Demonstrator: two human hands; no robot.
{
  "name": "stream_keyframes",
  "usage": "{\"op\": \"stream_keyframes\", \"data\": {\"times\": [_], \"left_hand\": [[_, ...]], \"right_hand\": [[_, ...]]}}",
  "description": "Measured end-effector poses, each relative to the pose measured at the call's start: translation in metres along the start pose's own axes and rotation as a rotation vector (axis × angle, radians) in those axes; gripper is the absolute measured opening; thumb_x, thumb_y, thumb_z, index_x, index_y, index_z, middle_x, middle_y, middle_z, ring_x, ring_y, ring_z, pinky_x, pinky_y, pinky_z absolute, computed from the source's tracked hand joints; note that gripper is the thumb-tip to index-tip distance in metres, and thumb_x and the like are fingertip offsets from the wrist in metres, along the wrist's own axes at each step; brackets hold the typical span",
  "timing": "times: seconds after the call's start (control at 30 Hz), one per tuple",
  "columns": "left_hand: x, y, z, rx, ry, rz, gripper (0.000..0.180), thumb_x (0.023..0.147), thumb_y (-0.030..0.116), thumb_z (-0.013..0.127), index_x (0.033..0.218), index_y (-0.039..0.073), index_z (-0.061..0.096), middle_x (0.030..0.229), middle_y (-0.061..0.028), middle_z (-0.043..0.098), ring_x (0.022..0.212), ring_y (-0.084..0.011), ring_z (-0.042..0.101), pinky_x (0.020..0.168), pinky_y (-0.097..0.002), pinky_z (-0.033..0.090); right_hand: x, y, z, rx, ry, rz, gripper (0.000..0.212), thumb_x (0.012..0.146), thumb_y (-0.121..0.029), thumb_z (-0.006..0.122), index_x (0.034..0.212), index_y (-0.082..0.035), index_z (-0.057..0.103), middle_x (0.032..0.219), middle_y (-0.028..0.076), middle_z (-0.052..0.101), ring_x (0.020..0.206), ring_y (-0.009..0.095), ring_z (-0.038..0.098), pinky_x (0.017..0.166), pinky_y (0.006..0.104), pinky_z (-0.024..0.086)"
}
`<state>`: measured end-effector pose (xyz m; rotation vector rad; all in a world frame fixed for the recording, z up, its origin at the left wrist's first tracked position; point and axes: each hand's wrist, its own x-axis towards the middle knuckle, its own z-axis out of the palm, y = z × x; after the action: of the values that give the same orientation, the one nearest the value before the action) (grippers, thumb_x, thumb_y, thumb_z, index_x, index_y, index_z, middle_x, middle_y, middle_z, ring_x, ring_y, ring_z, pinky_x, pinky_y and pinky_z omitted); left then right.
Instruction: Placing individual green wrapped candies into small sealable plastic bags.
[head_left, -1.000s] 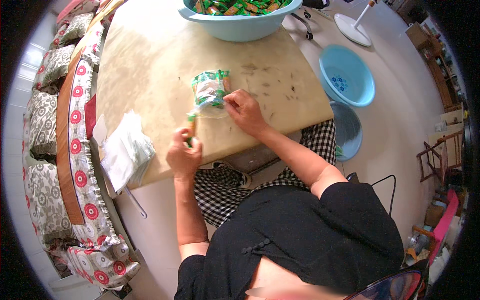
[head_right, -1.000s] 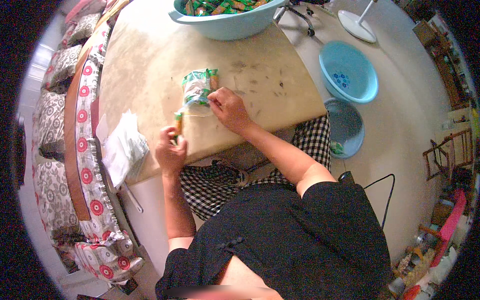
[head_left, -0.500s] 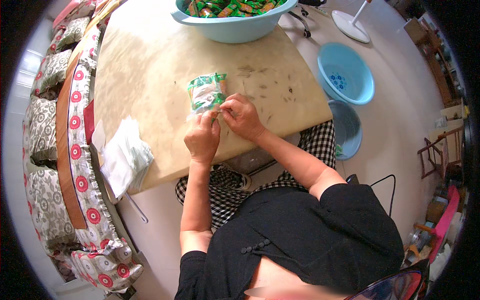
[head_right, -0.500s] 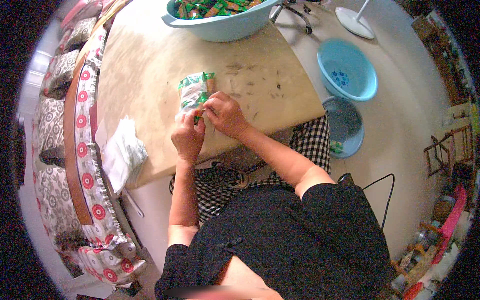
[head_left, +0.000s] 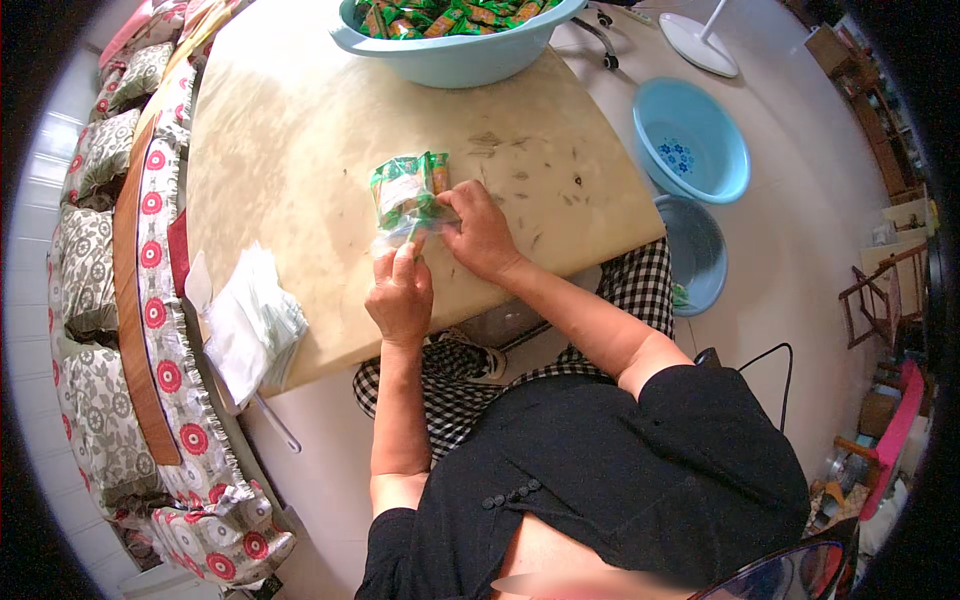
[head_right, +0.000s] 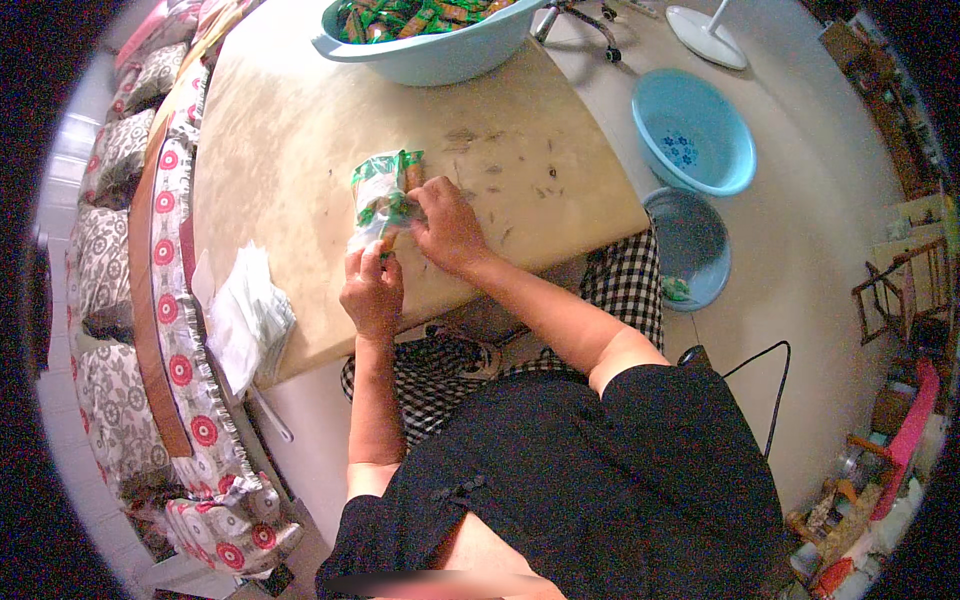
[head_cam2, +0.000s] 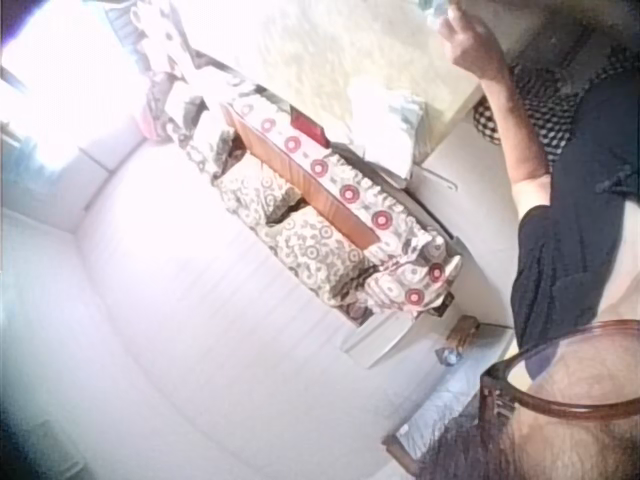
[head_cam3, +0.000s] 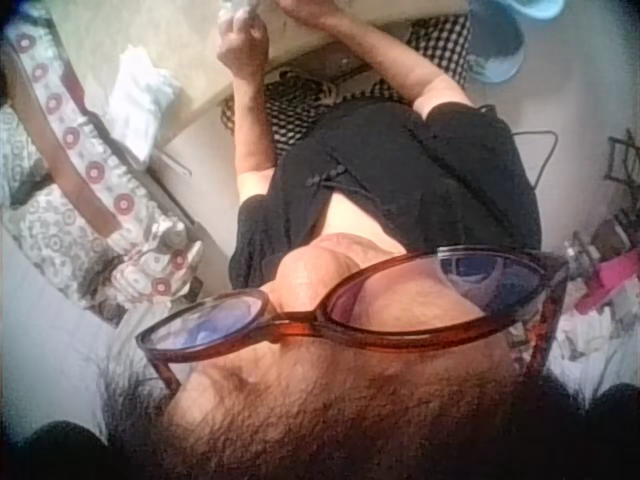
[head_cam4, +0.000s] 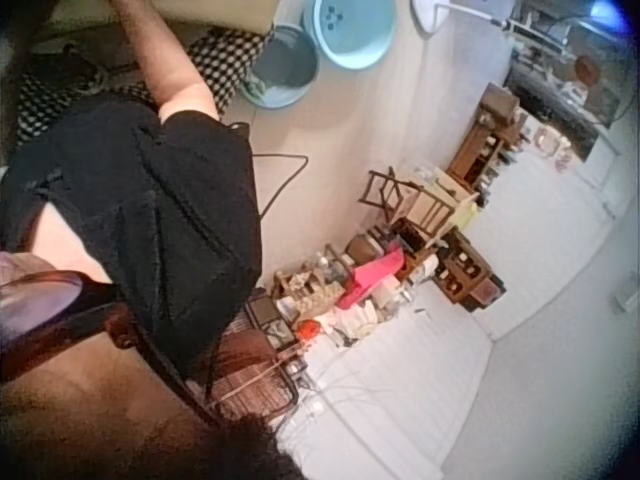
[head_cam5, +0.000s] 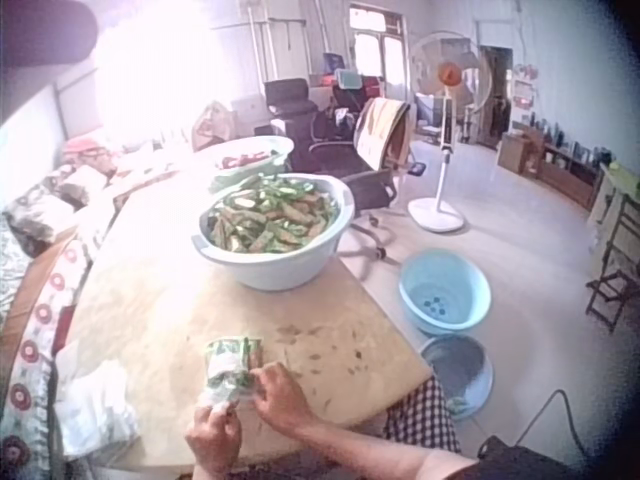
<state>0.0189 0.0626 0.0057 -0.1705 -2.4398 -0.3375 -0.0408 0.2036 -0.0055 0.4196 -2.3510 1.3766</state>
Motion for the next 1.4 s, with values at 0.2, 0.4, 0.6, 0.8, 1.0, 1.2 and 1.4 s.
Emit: {"op": "stream_keyframes", "data": {"times": [0.2,0.4,0.6,0.8,1.0,1.2,1.4], "left_hand": [[-0.005,-0.004,0.003,-0.123,-0.005,0.034,0.024,0.075,0.008,0.067,0.098,0.014,0.060,0.092,-0.0089,0.062,0.069,-0.0292,0.063,0.054,-0.0381,0.053],[0.003,0.001,0.005,-0.155,-0.035,0.059,0.021,0.078,0.007,0.064,0.097,0.013,0.061,0.092,-0.0083,0.060,0.070,-0.0289,0.063,0.057,-0.0384,0.052],[0.009,0.006,0.017,-0.141,-0.067,0.059,0.025,0.078,0.006,0.066,0.100,0.015,0.060,0.093,-0.0086,0.060,0.077,-0.0300,0.062,0.061,-0.0380,0.053],[0.008,0.008,0.019,-0.122,-0.037,0.079,0.025,0.078,0.005,0.065,0.100,0.015,0.060,0.092,-0.0075,0.060,0.076,-0.0297,0.062,0.060,-0.0383,0.053],[0.001,0.003,0.012,-0.143,0.010,0.110,0.020,0.079,0.004,0.063,0.098,0.012,0.061,0.092,-0.0071,0.056,0.072,-0.0289,0.061,0.057,-0.0389,0.052],[-0.001,0.000,0.006,-0.181,-0.014,0.089,0.019,0.080,0.004,0.062,0.097,0.012,0.062,0.092,-0.0079,0.057,0.075,-0.0293,0.061,0.060,-0.0392,0.052],[0.009,0.004,0.012,-0.170,-0.014,0.094,0.019,0.081,0.005,0.061,0.098,0.012,0.063,0.092,-0.0078,0.059,0.075,-0.0271,0.062,0.060,-0.0376,0.052]], "right_hand": [[0.001,0.003,0.002,0.028,-0.021,-0.062,0.023,0.073,-0.002,0.060,0.097,-0.004,0.059,0.089,0.011,0.054,0.083,0.029,0.055,0.072,0.0369,0.046],[-0.001,0.002,0.003,0.244,0.092,0.122,0.017,0.074,0.001,0.059,0.090,-0.003,0.057,0.082,0.011,0.054,0.071,0.024,0.057,0.063,0.0345,0.047],[-0.002,0.005,-0.001,0.203,0.000,0.070,0.017,0.073,-0.003,0.060,0.087,-0.004,0.051,0.080,0.014,0.053,0.075,0.032,0.054,0.068,0.0422,0.045],[-0.001,0.000,-0.001,0.256,0.045,0.131,0.023,0.072,-0.003,0.059,0.094,-0.004,0.053,0.081,0.013,0.055,0.075,0.031,0.055,0.067,0.0410,0.046],[0.004,0.004,0.001,0.139,0.025,0.131,0.028,0.070,-0.003,0.060,0.098,-0.004,0.060,0.075,0.008,0.054,0.067,0.022,0.055,0.061,0.0330,0.046],[0.005,0.005,0.002,0.115,-0.031,0.111,0.030,0.069,-0.004,0.059,0.099,-0.010,0.061,0.072,0.005,0.052,0.066,0.021,0.054,0.060,0.0330,0.045],[0.007,0.003,-0.001,0.129,-0.061,0.123,0.033,0.067,-0.004,0.060,0.100,-0.011,0.061,0.067,0.005,0.051,0.061,0.020,0.052,0.058,0.0331,0.044]]}}
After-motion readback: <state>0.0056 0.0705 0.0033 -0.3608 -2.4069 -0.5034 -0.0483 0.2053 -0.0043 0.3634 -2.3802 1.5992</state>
